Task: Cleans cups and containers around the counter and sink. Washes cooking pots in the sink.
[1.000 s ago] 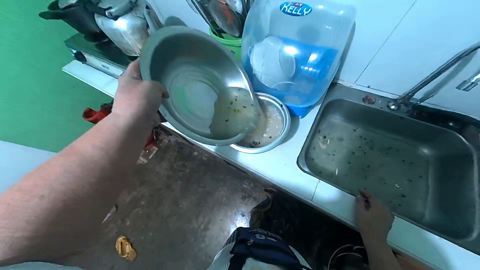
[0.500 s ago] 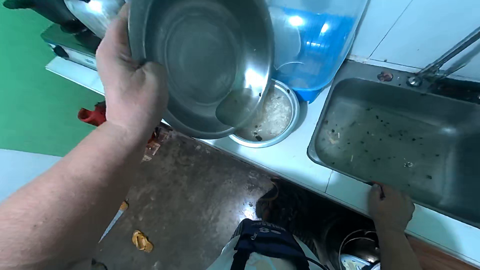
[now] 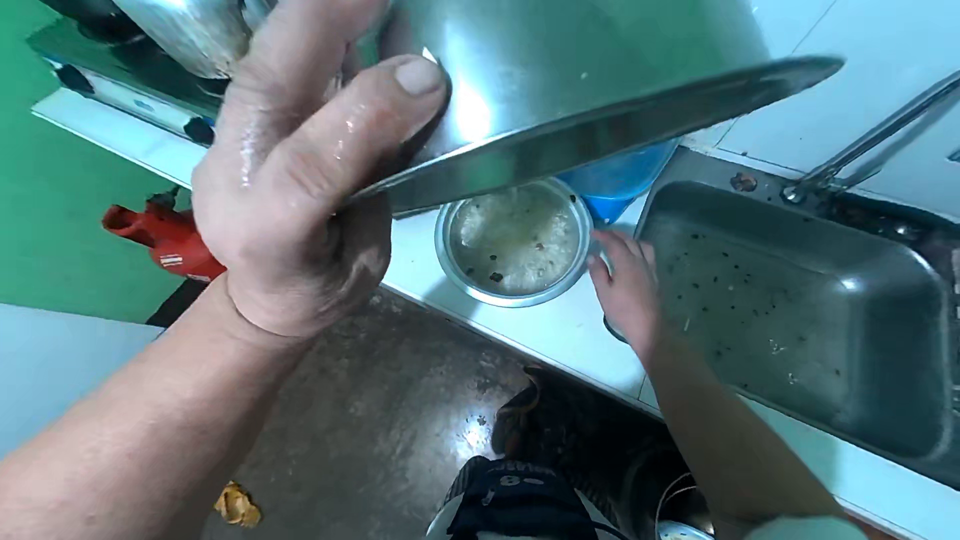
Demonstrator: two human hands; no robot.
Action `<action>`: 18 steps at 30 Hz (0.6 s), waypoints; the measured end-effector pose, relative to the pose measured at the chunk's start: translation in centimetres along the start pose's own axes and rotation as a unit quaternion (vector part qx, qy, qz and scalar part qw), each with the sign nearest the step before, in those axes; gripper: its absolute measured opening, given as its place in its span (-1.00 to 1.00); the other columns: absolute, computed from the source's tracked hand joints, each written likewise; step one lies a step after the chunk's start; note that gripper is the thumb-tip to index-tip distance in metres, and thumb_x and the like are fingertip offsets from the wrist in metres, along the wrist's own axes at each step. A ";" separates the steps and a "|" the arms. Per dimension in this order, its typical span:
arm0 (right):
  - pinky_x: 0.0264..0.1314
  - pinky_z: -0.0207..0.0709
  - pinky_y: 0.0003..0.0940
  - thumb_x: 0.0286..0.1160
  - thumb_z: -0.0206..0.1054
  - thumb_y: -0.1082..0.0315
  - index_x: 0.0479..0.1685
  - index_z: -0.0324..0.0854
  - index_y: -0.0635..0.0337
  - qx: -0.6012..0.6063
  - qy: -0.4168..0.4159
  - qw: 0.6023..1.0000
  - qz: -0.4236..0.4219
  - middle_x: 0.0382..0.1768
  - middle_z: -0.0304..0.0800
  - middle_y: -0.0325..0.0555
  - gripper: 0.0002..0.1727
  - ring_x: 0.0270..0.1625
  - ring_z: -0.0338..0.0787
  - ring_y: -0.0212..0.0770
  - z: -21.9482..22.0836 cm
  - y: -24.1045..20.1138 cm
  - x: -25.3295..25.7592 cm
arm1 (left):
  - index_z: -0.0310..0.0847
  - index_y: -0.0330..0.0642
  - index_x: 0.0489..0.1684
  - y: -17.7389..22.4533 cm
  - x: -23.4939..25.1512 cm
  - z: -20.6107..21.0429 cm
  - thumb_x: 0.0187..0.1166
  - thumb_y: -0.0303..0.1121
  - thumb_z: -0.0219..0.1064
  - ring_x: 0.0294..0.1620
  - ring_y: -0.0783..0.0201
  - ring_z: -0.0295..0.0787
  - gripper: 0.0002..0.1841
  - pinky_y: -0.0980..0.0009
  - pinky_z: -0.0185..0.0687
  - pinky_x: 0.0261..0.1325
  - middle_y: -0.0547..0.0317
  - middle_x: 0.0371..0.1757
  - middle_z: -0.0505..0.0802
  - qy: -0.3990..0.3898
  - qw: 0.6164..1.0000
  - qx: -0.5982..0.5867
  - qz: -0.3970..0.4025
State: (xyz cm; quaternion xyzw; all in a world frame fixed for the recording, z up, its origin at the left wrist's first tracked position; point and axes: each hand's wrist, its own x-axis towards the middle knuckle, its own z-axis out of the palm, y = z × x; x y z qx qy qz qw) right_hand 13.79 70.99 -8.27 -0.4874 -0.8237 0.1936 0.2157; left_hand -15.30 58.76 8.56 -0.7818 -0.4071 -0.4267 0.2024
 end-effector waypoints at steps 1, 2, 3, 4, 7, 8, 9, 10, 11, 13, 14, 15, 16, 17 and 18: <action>0.65 0.32 0.26 0.77 0.16 0.14 0.63 0.50 0.05 -0.026 -0.015 1.000 0.006 0.58 0.54 0.10 -0.50 0.64 0.44 0.29 0.0 -0.6 2.3 | 0.60 -0.11 0.50 0.1 -0.2 -0.3 0.67 -0.59 0.17 0.50 0.00 0.63 -0.56 0.06 0.55 0.56 -0.19 0.52 0.66 0.013 1.000 0.014 -0.011; 0.64 0.32 0.28 0.76 0.17 0.13 0.68 0.46 0.02 -0.049 -0.027 0.998 0.012 0.60 0.52 0.11 -0.47 0.65 0.41 0.32 0.0 -0.9 4.3 | 0.61 -0.13 0.48 0.1 -0.5 -0.6 0.67 -0.59 0.17 0.46 0.05 0.66 -0.57 0.09 0.57 0.53 -0.16 0.48 0.70 0.032 0.999 0.025 -0.024; 0.60 0.34 0.31 0.76 0.18 0.10 0.71 0.42 -0.01 -0.074 -0.041 0.996 0.018 0.62 0.49 0.11 -0.44 0.65 0.40 0.34 0.1 -1.2 6.0 | 0.62 -0.17 0.45 0.2 -0.9 -1.0 0.66 -0.58 0.19 0.42 0.10 0.67 -0.60 0.13 0.58 0.48 -0.13 0.43 0.72 0.051 0.997 0.033 -0.038; 0.55 0.37 0.35 0.74 0.19 0.08 0.74 0.38 -0.04 -0.099 -0.054 0.993 0.025 0.63 0.48 0.10 -0.41 0.64 0.40 0.35 0.2 -1.3 7.3 | 0.62 -0.22 0.43 0.1 -1.4 -1.3 0.65 -0.58 0.21 0.39 0.08 0.68 -0.62 0.11 0.60 0.45 -0.13 0.40 0.73 0.068 0.996 0.038 -0.050; 0.48 0.35 0.44 0.75 0.17 0.06 0.74 0.41 -0.11 -0.150 -0.087 0.984 0.038 0.67 0.44 0.02 -0.42 0.66 0.36 0.35 0.2 -1.6 8.9 | 0.62 -0.36 0.31 -0.4 -3.3 -2.4 0.61 -0.57 0.22 0.32 0.01 0.70 -0.67 0.03 0.61 0.39 -0.18 0.29 0.76 0.103 0.989 0.049 -0.091; 0.49 0.31 0.46 0.76 0.15 0.05 0.74 0.42 -0.17 -0.165 -0.094 0.981 0.031 0.70 0.40 -0.02 -0.44 0.68 0.33 0.35 0.0 -1.6 8.8 | 0.60 -0.40 0.25 -0.5 -4.2 -2.7 0.60 -0.56 0.23 0.24 0.03 0.72 -0.71 0.05 0.64 0.31 -0.18 0.20 0.78 0.111 0.986 0.062 -0.112; 0.52 0.26 0.46 0.77 0.13 0.05 0.73 0.43 -0.28 -0.181 -0.103 0.978 0.020 0.74 0.35 -0.06 -0.46 0.71 0.27 0.35 -0.3 -1.8 8.6 | 0.59 -0.44 0.20 -0.7 -5.4 -2.9 0.60 -0.54 0.25 0.15 0.08 0.74 -0.73 0.10 0.68 0.23 -0.16 0.11 0.79 0.115 0.980 0.081 -0.137; 0.58 0.18 0.49 0.75 0.16 0.07 0.68 0.48 -0.37 -0.182 -0.108 0.977 0.003 0.78 0.30 -0.07 -0.49 0.75 0.20 0.37 -0.5 -1.9 8.2 | 0.58 -0.47 0.20 -1.0 -6.9 -3.2 0.60 -0.51 0.29 0.08 0.12 0.76 -0.72 0.14 0.71 0.16 -0.15 0.05 0.80 0.116 0.974 0.105 -0.163; 0.66 0.10 0.49 0.73 0.20 0.08 0.57 0.58 -0.47 -0.172 -0.111 0.979 -0.011 0.80 0.26 -0.10 -0.55 0.79 0.15 0.36 -0.6 -2.2 7.6 | 0.61 -0.48 0.19 -1.6 -9.0 -3.4 0.60 -0.46 0.33 0.01 0.12 0.80 -0.70 0.14 0.74 0.09 -0.16 0.01 0.83 0.112 0.968 0.121 -0.191; 0.70 0.14 0.39 0.70 0.23 0.06 0.40 0.71 -0.52 -0.139 -0.084 0.986 -0.046 0.78 0.30 -0.16 -0.63 0.79 0.18 0.28 -0.7 -2.2 6.1 | 0.64 -0.41 0.11 -2.4 -13.0 -2.6 0.65 -0.42 0.32 -0.11 0.27 0.79 -0.76 0.31 0.72 -0.05 0.00 -0.10 0.82 0.119 0.956 0.099 -0.251; 0.68 0.21 0.29 0.71 0.22 0.05 0.36 0.75 -0.45 -0.106 -0.051 0.991 -0.066 0.74 0.38 -0.16 -0.65 0.75 0.26 0.22 -0.8 -1.9 5.1 | 0.63 -0.42 0.17 -2.2 -13.8 -1.9 0.74 -0.38 0.24 0.00 0.23 0.77 -0.74 0.25 0.70 0.08 -0.04 -0.02 0.81 0.109 0.950 0.051 -0.290; 0.64 0.32 0.18 0.73 0.20 0.08 0.34 0.78 -0.32 -0.059 -0.005 0.995 -0.084 0.65 0.51 -0.13 -0.65 0.67 0.39 0.16 -0.9 -1.1 4.1 | 0.58 -0.45 0.31 -1.5 -14.0 -1.6 0.81 -0.32 0.12 0.21 0.20 0.73 -0.64 0.20 0.63 0.33 -0.10 0.15 0.79 0.081 0.938 0.006 -0.337; 0.58 0.42 0.09 0.75 0.19 0.12 0.29 0.80 -0.14 -0.009 0.044 0.995 -0.092 0.51 0.65 -0.09 -0.66 0.56 0.54 0.09 -0.8 0.3 3.0 | 0.51 -0.48 0.39 -0.9 -13.7 -1.4 0.83 -0.30 0.06 0.34 0.23 0.67 -0.59 0.22 0.53 0.48 -0.10 0.27 0.75 0.070 0.916 -0.042 -0.393; 0.53 0.49 0.04 0.76 0.17 0.18 0.25 0.80 0.04 0.027 0.066 0.995 -0.073 0.37 0.75 -0.03 -0.65 0.46 0.65 0.05 -1.0 2.1 1.8 | 0.49 -0.46 0.40 -0.5 -13.2 -1.0 0.82 -0.33 0.06 0.38 0.33 0.64 -0.61 0.30 0.51 0.53 0.02 0.30 0.74 0.089 0.880 -0.094 -0.457; 0.50 0.54 0.02 0.80 0.12 0.19 0.25 0.76 0.14 0.030 0.045 0.998 -0.015 0.29 0.79 0.02 -0.63 0.40 0.71 0.03 -1.5 4.5 0.3 | 0.45 -0.43 0.32 -0.2 -12.6 -0.6 0.77 -0.41 0.05 0.30 0.46 0.63 -0.69 0.40 0.52 0.49 0.20 0.20 0.73 0.122 0.835 -0.143 -0.518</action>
